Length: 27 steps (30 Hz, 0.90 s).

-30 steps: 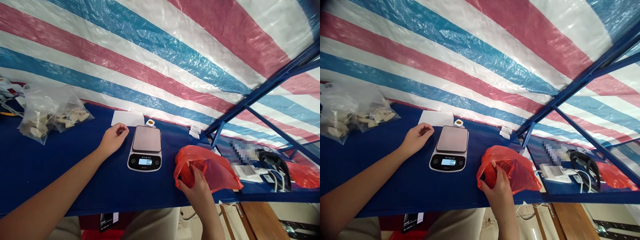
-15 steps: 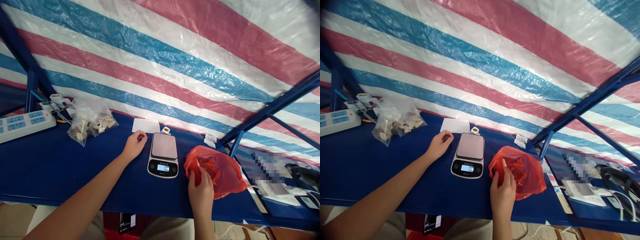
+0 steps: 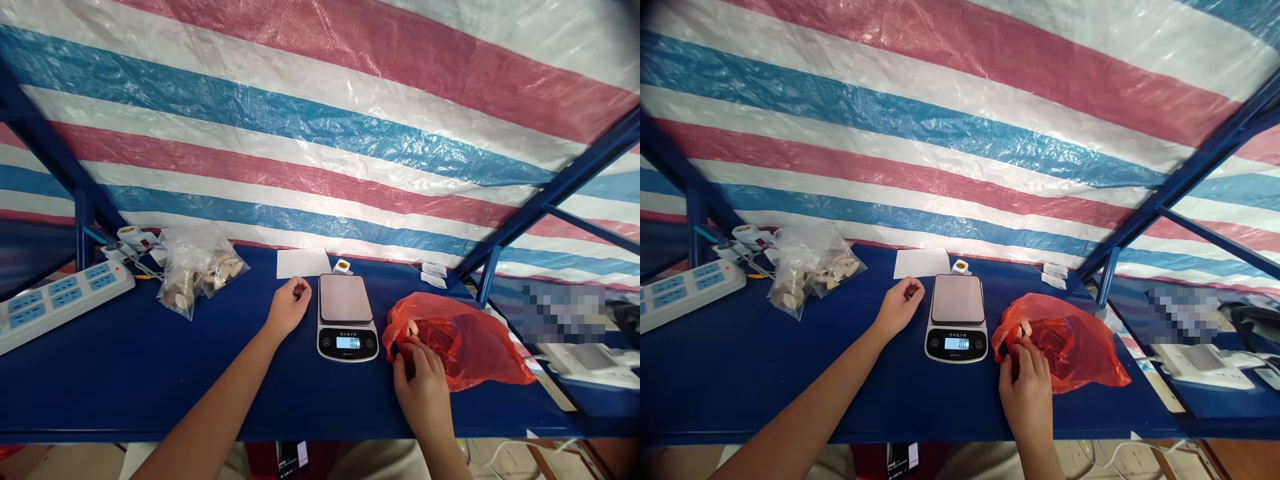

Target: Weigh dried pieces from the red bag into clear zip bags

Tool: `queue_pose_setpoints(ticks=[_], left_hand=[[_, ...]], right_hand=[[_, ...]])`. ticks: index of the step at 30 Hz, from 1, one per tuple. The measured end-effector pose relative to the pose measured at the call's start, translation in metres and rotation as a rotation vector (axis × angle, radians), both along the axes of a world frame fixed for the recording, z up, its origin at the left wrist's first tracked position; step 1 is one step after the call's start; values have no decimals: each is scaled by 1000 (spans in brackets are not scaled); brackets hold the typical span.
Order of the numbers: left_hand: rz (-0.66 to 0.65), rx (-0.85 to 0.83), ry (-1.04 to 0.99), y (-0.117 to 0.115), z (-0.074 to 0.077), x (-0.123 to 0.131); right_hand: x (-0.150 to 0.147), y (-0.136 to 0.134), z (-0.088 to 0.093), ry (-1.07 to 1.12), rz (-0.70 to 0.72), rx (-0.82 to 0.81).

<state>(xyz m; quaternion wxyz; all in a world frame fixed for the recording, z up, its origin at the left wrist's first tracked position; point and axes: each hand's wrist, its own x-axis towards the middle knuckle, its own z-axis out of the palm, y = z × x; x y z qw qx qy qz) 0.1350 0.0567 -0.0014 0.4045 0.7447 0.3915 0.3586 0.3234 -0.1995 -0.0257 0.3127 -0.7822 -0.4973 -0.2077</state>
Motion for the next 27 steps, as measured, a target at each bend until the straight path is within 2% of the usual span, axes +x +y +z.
queue_pose_setpoints(ticks=[6,9,11,14,17,19,21,23,25,27], left_hand=[[0,15,-1,-9,4,-3],[8,104,12,-15,10,-5],[55,238,-8,-15,19,-12],[223,514,-27,-5,39,-40],[515,686,81,11,57,-86],[720,665,208,19,62,-118],[835,563,325,25,62,-143],[852,407,416,32,57,-157],[807,260,468,42,52,-162],[764,190,473,55,49,-162]], right_hand=[[1,1,-2,-35,-7,23],[2,0,-2,-44,6,45],[3,-2,-3,-32,30,54],[5,-5,-4,-27,47,62],[7,-5,-7,-43,67,64],[10,-5,-11,-47,80,73],[12,-4,-15,-46,90,91],[14,-3,-19,-43,94,108],[14,-3,-22,-40,94,115],[14,-3,-22,-32,93,109]])
